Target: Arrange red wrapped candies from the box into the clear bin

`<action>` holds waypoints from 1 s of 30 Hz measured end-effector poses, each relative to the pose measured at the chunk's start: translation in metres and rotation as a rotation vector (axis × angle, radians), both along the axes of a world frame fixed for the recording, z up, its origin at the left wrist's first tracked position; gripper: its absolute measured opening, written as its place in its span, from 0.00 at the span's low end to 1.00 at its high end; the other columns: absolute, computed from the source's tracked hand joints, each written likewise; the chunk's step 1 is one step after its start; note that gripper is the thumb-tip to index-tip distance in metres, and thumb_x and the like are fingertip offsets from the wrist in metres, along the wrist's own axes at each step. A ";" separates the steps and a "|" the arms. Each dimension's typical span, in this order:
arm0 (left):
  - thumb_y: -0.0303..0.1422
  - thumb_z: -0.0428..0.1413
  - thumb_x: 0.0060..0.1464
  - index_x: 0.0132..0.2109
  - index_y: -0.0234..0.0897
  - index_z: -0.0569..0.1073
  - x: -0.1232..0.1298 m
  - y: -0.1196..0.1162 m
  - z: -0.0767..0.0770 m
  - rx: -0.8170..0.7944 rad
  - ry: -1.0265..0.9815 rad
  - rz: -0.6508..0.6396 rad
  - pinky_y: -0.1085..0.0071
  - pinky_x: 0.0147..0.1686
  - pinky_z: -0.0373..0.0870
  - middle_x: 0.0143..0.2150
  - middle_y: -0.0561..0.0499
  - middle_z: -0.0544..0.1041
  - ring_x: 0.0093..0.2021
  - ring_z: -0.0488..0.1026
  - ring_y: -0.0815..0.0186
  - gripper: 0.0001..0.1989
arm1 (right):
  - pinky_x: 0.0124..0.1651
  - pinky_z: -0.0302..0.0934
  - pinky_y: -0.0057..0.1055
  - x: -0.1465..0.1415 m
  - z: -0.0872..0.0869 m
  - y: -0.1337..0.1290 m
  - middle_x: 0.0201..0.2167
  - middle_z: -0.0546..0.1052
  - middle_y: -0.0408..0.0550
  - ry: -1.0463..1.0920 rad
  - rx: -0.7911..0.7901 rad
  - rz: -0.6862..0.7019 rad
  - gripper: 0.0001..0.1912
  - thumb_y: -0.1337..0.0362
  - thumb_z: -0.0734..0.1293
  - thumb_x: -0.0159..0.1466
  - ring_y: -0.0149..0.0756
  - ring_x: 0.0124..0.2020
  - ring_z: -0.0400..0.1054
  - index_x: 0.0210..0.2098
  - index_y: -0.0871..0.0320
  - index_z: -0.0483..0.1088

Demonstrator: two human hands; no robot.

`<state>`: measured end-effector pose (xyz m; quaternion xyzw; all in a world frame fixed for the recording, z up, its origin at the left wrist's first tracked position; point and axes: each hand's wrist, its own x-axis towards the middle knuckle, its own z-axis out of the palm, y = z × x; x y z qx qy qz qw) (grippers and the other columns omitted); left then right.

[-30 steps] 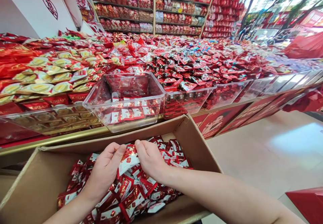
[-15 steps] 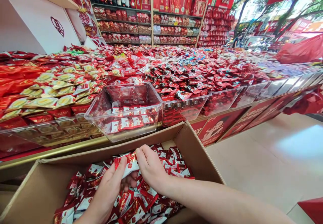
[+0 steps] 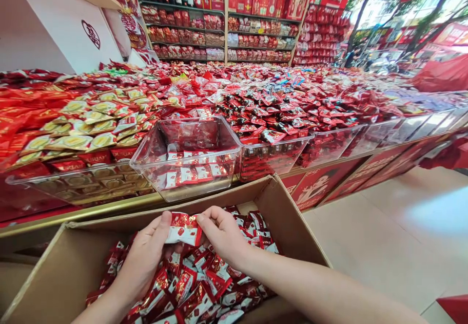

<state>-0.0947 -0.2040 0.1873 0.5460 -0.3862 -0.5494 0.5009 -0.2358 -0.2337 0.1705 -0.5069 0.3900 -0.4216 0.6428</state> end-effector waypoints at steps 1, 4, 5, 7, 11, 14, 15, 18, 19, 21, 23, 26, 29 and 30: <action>0.47 0.54 0.45 0.33 0.36 0.70 0.001 0.000 0.000 -0.006 0.015 0.017 0.79 0.20 0.62 0.25 0.55 0.74 0.22 0.67 0.72 0.17 | 0.21 0.54 0.23 0.000 0.000 0.001 0.15 0.64 0.36 -0.008 0.014 -0.001 0.17 0.51 0.63 0.55 0.24 0.16 0.58 0.24 0.58 0.59; 0.42 0.60 0.41 0.39 0.39 0.69 0.003 0.001 -0.001 0.003 0.044 0.027 0.77 0.30 0.66 0.30 0.55 0.75 0.29 0.70 0.71 0.17 | 0.21 0.56 0.24 0.001 0.000 0.004 0.15 0.64 0.35 -0.018 0.040 -0.007 0.18 0.50 0.65 0.53 0.24 0.16 0.60 0.25 0.59 0.59; 0.40 0.61 0.40 0.40 0.39 0.69 0.003 0.001 -0.002 0.007 0.039 0.027 0.76 0.33 0.67 0.31 0.55 0.76 0.30 0.71 0.71 0.18 | 0.21 0.56 0.24 0.001 0.000 0.004 0.15 0.64 0.35 -0.022 0.050 -0.001 0.18 0.50 0.65 0.52 0.24 0.16 0.61 0.25 0.59 0.59; 0.38 0.62 0.39 0.38 0.37 0.70 0.004 0.001 -0.002 0.021 0.017 0.000 0.74 0.33 0.67 0.31 0.54 0.76 0.30 0.71 0.69 0.17 | 0.21 0.57 0.23 0.001 0.000 0.004 0.15 0.65 0.35 -0.030 0.062 0.022 0.18 0.50 0.65 0.52 0.24 0.16 0.61 0.25 0.59 0.59; 0.37 0.61 0.40 0.31 0.34 0.74 0.009 0.000 -0.003 0.039 0.032 -0.047 0.73 0.32 0.67 0.27 0.53 0.76 0.28 0.71 0.68 0.11 | 0.22 0.56 0.23 0.000 0.002 0.002 0.15 0.67 0.36 -0.038 0.078 0.063 0.18 0.51 0.66 0.52 0.23 0.17 0.61 0.26 0.60 0.61; 0.36 0.60 0.43 0.32 0.36 0.75 0.009 0.000 -0.002 0.053 0.157 -0.024 0.73 0.33 0.66 0.26 0.54 0.76 0.28 0.71 0.70 0.09 | 0.24 0.56 0.24 0.000 0.005 0.003 0.15 0.68 0.38 -0.095 0.107 0.072 0.17 0.52 0.67 0.51 0.24 0.17 0.62 0.25 0.60 0.61; 0.36 0.60 0.43 0.32 0.36 0.75 0.009 0.000 -0.001 0.064 0.205 -0.025 0.73 0.33 0.66 0.26 0.54 0.77 0.27 0.71 0.70 0.09 | 0.24 0.56 0.24 0.000 0.005 0.003 0.15 0.69 0.38 -0.125 0.118 0.074 0.17 0.53 0.67 0.51 0.24 0.18 0.62 0.24 0.60 0.61; 0.37 0.60 0.42 0.33 0.36 0.76 0.008 0.000 0.001 0.096 0.260 -0.024 0.72 0.31 0.67 0.25 0.53 0.77 0.26 0.71 0.69 0.10 | 0.24 0.55 0.23 -0.001 0.004 0.001 0.15 0.69 0.38 -0.173 0.167 0.103 0.17 0.54 0.68 0.50 0.23 0.17 0.61 0.24 0.61 0.61; 0.36 0.61 0.41 0.33 0.36 0.76 0.008 0.000 0.001 0.097 0.232 -0.026 0.72 0.30 0.66 0.25 0.53 0.77 0.26 0.70 0.68 0.11 | 0.24 0.55 0.23 -0.001 0.003 0.000 0.16 0.69 0.38 -0.177 0.179 0.114 0.16 0.55 0.69 0.49 0.23 0.17 0.62 0.25 0.61 0.62; 0.36 0.62 0.39 0.33 0.35 0.77 0.010 0.000 0.000 0.081 0.141 -0.047 0.73 0.30 0.66 0.24 0.53 0.76 0.27 0.70 0.68 0.12 | 0.25 0.57 0.24 -0.003 0.003 -0.003 0.18 0.70 0.37 -0.159 0.175 0.128 0.18 0.56 0.71 0.47 0.24 0.18 0.62 0.29 0.61 0.64; 0.36 0.62 0.40 0.33 0.35 0.77 0.011 -0.001 0.000 0.068 0.107 -0.069 0.74 0.30 0.65 0.24 0.54 0.76 0.27 0.69 0.69 0.12 | 0.25 0.56 0.25 -0.004 0.003 -0.004 0.19 0.69 0.38 -0.128 0.148 0.128 0.18 0.56 0.71 0.46 0.24 0.18 0.62 0.29 0.62 0.65; 0.39 0.58 0.45 0.33 0.35 0.77 0.011 0.000 0.001 0.083 0.200 -0.074 0.74 0.29 0.65 0.24 0.54 0.77 0.25 0.70 0.69 0.12 | 0.25 0.54 0.24 -0.005 0.006 -0.003 0.17 0.69 0.38 -0.112 0.145 0.104 0.18 0.55 0.71 0.47 0.23 0.18 0.60 0.24 0.62 0.63; 0.40 0.57 0.46 0.31 0.34 0.76 0.007 0.002 0.007 0.088 0.311 -0.038 0.74 0.29 0.66 0.24 0.53 0.77 0.26 0.71 0.68 0.12 | 0.26 0.54 0.24 -0.004 0.009 0.000 0.17 0.69 0.38 -0.146 0.175 0.066 0.18 0.55 0.71 0.46 0.23 0.19 0.60 0.23 0.62 0.63; 0.40 0.57 0.46 0.31 0.35 0.76 0.006 0.003 0.009 0.079 0.337 -0.019 0.74 0.30 0.67 0.25 0.53 0.77 0.27 0.72 0.68 0.12 | 0.26 0.54 0.25 -0.003 0.009 0.001 0.17 0.69 0.38 -0.150 0.185 0.057 0.18 0.55 0.72 0.46 0.23 0.19 0.60 0.23 0.62 0.63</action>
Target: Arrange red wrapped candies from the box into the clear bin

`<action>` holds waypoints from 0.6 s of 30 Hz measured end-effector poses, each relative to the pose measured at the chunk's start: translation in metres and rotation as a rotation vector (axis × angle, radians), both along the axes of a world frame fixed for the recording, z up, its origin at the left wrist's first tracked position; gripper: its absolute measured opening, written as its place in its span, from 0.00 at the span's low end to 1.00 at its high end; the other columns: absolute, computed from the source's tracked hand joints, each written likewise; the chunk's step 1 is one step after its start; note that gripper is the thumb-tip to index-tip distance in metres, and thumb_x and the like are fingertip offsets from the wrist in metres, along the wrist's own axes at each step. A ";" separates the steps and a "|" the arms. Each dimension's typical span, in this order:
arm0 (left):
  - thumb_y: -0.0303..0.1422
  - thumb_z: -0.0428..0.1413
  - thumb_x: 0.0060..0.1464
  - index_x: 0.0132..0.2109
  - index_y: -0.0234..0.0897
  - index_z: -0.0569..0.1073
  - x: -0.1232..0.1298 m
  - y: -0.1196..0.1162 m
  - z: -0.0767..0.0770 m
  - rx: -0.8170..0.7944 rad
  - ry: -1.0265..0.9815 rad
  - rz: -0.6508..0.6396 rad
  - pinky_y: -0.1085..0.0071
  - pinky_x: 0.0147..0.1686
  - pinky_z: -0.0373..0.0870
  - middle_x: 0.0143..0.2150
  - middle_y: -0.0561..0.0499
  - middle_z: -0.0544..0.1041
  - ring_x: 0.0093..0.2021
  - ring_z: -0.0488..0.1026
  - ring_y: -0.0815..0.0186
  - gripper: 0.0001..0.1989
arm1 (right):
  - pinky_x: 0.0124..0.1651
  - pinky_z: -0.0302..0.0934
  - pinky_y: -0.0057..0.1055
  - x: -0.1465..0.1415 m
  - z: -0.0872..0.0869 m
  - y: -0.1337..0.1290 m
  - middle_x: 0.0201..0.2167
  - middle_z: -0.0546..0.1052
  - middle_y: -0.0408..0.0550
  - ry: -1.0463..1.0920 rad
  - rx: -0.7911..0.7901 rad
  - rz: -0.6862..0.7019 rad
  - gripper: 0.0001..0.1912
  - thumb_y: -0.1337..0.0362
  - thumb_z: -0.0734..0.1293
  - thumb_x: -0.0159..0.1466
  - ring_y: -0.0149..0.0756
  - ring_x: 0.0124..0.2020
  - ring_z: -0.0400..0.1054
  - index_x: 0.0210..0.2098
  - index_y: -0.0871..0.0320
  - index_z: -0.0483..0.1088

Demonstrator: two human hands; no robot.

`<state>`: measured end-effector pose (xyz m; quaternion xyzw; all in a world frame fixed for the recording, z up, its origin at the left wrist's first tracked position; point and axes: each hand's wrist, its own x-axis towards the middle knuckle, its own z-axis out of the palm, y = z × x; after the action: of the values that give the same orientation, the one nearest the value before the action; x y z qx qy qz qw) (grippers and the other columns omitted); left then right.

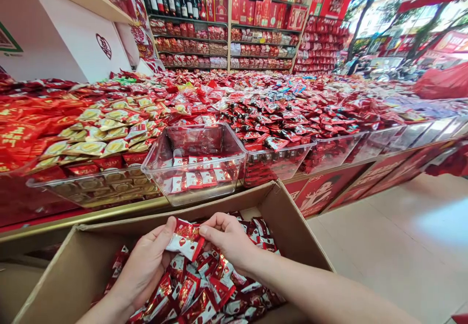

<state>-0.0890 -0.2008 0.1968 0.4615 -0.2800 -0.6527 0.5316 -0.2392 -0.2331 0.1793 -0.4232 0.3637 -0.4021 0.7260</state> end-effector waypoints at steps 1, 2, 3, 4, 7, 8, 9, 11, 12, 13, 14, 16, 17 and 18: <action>0.41 0.57 0.46 0.33 0.36 0.75 -0.002 0.001 0.002 -0.009 0.011 0.019 0.73 0.31 0.67 0.27 0.53 0.78 0.28 0.72 0.68 0.13 | 0.27 0.54 0.25 0.000 0.000 0.001 0.17 0.69 0.39 -0.001 0.013 -0.013 0.18 0.55 0.72 0.45 0.23 0.19 0.61 0.23 0.62 0.63; 0.41 0.58 0.45 0.36 0.37 0.75 -0.003 0.002 0.003 -0.017 0.000 0.035 0.73 0.32 0.67 0.29 0.53 0.78 0.29 0.73 0.68 0.13 | 0.27 0.55 0.25 0.000 -0.001 0.001 0.17 0.70 0.39 -0.002 0.027 -0.026 0.18 0.56 0.72 0.45 0.24 0.19 0.61 0.24 0.62 0.64; 0.40 0.59 0.43 0.38 0.37 0.74 -0.004 0.003 0.004 -0.022 -0.029 0.047 0.73 0.33 0.67 0.31 0.53 0.79 0.31 0.73 0.68 0.14 | 0.27 0.55 0.25 0.000 -0.001 0.001 0.18 0.70 0.39 -0.006 0.041 -0.035 0.18 0.56 0.72 0.45 0.24 0.19 0.62 0.24 0.62 0.64; 0.39 0.61 0.42 0.40 0.37 0.73 -0.005 0.004 0.004 -0.023 -0.065 0.053 0.73 0.35 0.68 0.33 0.53 0.79 0.32 0.73 0.67 0.16 | 0.27 0.55 0.25 0.000 -0.002 0.001 0.19 0.71 0.40 -0.012 0.055 -0.041 0.18 0.56 0.72 0.45 0.24 0.19 0.63 0.25 0.62 0.64; 0.36 0.63 0.38 0.40 0.35 0.72 -0.006 0.003 0.000 -0.020 -0.137 0.028 0.71 0.39 0.67 0.34 0.49 0.79 0.35 0.74 0.65 0.19 | 0.26 0.54 0.25 -0.001 -0.003 0.001 0.20 0.72 0.41 -0.022 0.076 -0.034 0.17 0.57 0.72 0.46 0.24 0.19 0.64 0.25 0.62 0.63; 0.36 0.63 0.39 0.40 0.34 0.73 -0.005 0.003 -0.002 -0.022 -0.135 0.013 0.70 0.40 0.68 0.34 0.49 0.79 0.35 0.74 0.64 0.19 | 0.26 0.55 0.25 -0.001 -0.003 0.001 0.20 0.72 0.41 -0.022 0.077 -0.030 0.17 0.57 0.72 0.46 0.24 0.19 0.64 0.25 0.62 0.63; 0.37 0.62 0.39 0.41 0.34 0.72 -0.004 0.001 -0.004 -0.024 -0.129 0.000 0.69 0.39 0.68 0.34 0.48 0.79 0.35 0.74 0.63 0.19 | 0.27 0.55 0.25 -0.002 -0.003 0.001 0.20 0.72 0.40 -0.014 0.068 -0.032 0.17 0.57 0.71 0.46 0.24 0.19 0.64 0.24 0.62 0.63; 0.36 0.62 0.40 0.43 0.34 0.72 -0.001 -0.001 -0.006 -0.018 -0.130 -0.012 0.67 0.38 0.69 0.33 0.48 0.79 0.35 0.75 0.62 0.20 | 0.27 0.56 0.25 -0.001 -0.003 0.000 0.18 0.71 0.40 0.032 0.015 -0.035 0.17 0.56 0.71 0.47 0.24 0.19 0.63 0.24 0.62 0.63; 0.35 0.62 0.39 0.44 0.35 0.71 0.000 -0.001 -0.006 -0.015 -0.145 -0.017 0.67 0.37 0.69 0.33 0.48 0.79 0.34 0.75 0.62 0.21 | 0.27 0.56 0.25 -0.001 -0.003 -0.001 0.18 0.70 0.39 0.052 -0.017 -0.030 0.17 0.56 0.71 0.46 0.24 0.20 0.63 0.25 0.62 0.63; 0.34 0.63 0.38 0.44 0.35 0.71 0.001 -0.002 -0.005 -0.015 -0.166 -0.025 0.67 0.36 0.70 0.33 0.48 0.79 0.33 0.75 0.62 0.23 | 0.27 0.57 0.25 0.000 -0.004 -0.001 0.18 0.70 0.39 0.068 -0.049 -0.015 0.17 0.56 0.71 0.46 0.24 0.20 0.63 0.26 0.62 0.64; 0.34 0.63 0.37 0.44 0.36 0.70 0.002 -0.002 -0.004 -0.021 -0.188 -0.038 0.68 0.35 0.70 0.33 0.49 0.79 0.33 0.75 0.63 0.24 | 0.27 0.57 0.26 0.000 -0.004 -0.002 0.19 0.70 0.39 0.078 -0.076 0.007 0.18 0.56 0.71 0.46 0.24 0.20 0.62 0.27 0.62 0.64; 0.35 0.63 0.37 0.46 0.37 0.69 0.004 0.000 0.000 -0.045 -0.209 -0.054 0.70 0.33 0.69 0.34 0.49 0.79 0.31 0.74 0.64 0.25 | 0.26 0.57 0.26 -0.001 -0.001 -0.002 0.19 0.70 0.39 0.097 -0.110 0.054 0.18 0.56 0.71 0.46 0.25 0.20 0.62 0.27 0.61 0.64; 0.37 0.62 0.39 0.46 0.37 0.68 0.005 0.002 0.002 -0.057 -0.200 -0.051 0.70 0.32 0.69 0.35 0.49 0.78 0.31 0.73 0.65 0.25 | 0.26 0.57 0.26 -0.002 0.002 -0.002 0.19 0.69 0.39 0.126 -0.136 0.062 0.17 0.56 0.70 0.47 0.25 0.20 0.61 0.26 0.61 0.63; 0.40 0.60 0.42 0.48 0.38 0.67 0.007 0.004 0.005 -0.068 -0.174 -0.044 0.71 0.32 0.68 0.36 0.49 0.78 0.31 0.73 0.65 0.24 | 0.26 0.56 0.27 -0.005 0.007 -0.001 0.19 0.69 0.40 0.184 -0.190 0.058 0.15 0.56 0.70 0.49 0.25 0.20 0.61 0.25 0.61 0.63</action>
<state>-0.0820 -0.1972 0.2013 0.4917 -0.3573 -0.6118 0.5063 -0.2437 -0.2336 0.1868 -0.5355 0.3763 -0.3731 0.6576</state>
